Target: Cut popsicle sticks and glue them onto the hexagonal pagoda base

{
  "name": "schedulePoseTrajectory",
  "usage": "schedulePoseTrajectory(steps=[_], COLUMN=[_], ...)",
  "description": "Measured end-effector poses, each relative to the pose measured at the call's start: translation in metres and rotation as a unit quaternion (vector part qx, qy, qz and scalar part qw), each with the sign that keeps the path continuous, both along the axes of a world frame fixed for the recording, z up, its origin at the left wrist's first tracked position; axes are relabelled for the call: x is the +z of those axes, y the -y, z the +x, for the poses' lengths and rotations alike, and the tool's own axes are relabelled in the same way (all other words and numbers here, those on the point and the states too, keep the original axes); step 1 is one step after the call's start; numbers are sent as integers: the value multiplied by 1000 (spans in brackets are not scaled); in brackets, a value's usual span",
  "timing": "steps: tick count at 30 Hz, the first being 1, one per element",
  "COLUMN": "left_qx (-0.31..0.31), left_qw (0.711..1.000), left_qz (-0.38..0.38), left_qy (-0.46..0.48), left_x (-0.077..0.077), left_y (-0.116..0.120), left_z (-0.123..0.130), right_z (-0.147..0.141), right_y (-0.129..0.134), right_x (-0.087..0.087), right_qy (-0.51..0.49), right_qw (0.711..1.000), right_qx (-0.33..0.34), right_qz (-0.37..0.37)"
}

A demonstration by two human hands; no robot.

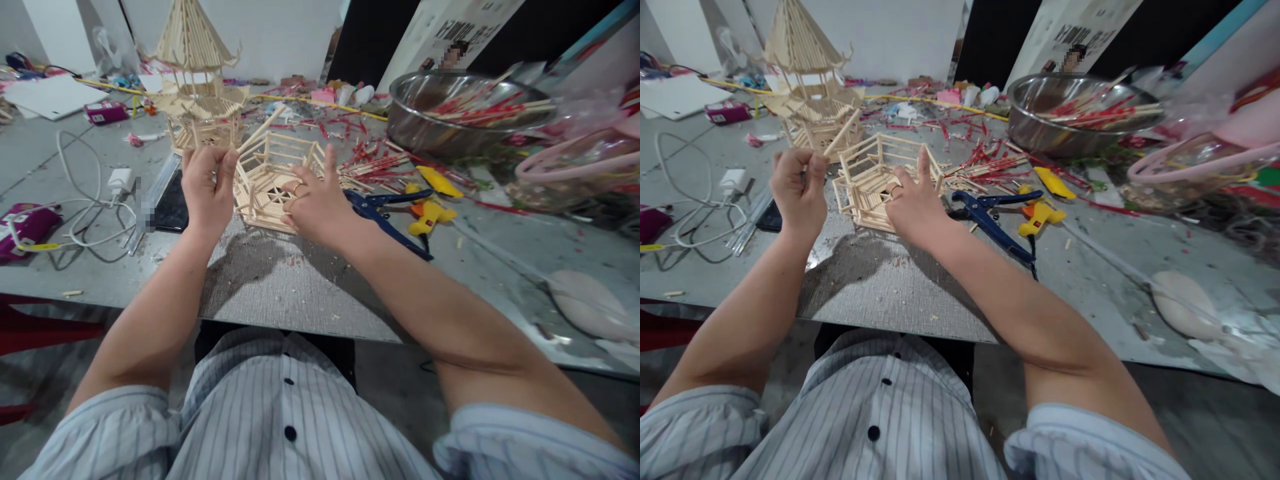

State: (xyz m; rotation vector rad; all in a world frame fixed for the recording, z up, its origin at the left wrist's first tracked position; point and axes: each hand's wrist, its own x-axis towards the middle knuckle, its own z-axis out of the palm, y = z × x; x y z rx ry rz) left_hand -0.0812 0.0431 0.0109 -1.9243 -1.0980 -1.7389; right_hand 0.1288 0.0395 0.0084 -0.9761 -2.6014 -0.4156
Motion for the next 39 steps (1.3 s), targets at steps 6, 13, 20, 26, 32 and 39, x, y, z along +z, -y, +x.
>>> schedulePoseTrajectory(steps=[6,13,20,26,32,39], left_qx=[-20,23,-19,-72,-108,-117], left_qw=[998,999,996,990,989,979], left_qz=[-60,-32,-65,-111,-92,-158], left_qy=[4,15,56,55,40,-44], left_x=[-3,-4,-2,-2,-5,-4], left_y=[0,-1,2,6,9,26], left_z=[-5,-3,2,7,14,28], right_z=[0,2,21,34,38,45], right_y=[-1,12,19,41,52,48], right_x=[0,11,20,17,7,1], right_qy=[-28,-110,-172,-154,42,47], right_qw=[998,992,983,980,970,956], right_qx=[-33,-47,-43,-66,-111,-118], right_qz=[-36,-31,-49,-103,-212,-263])
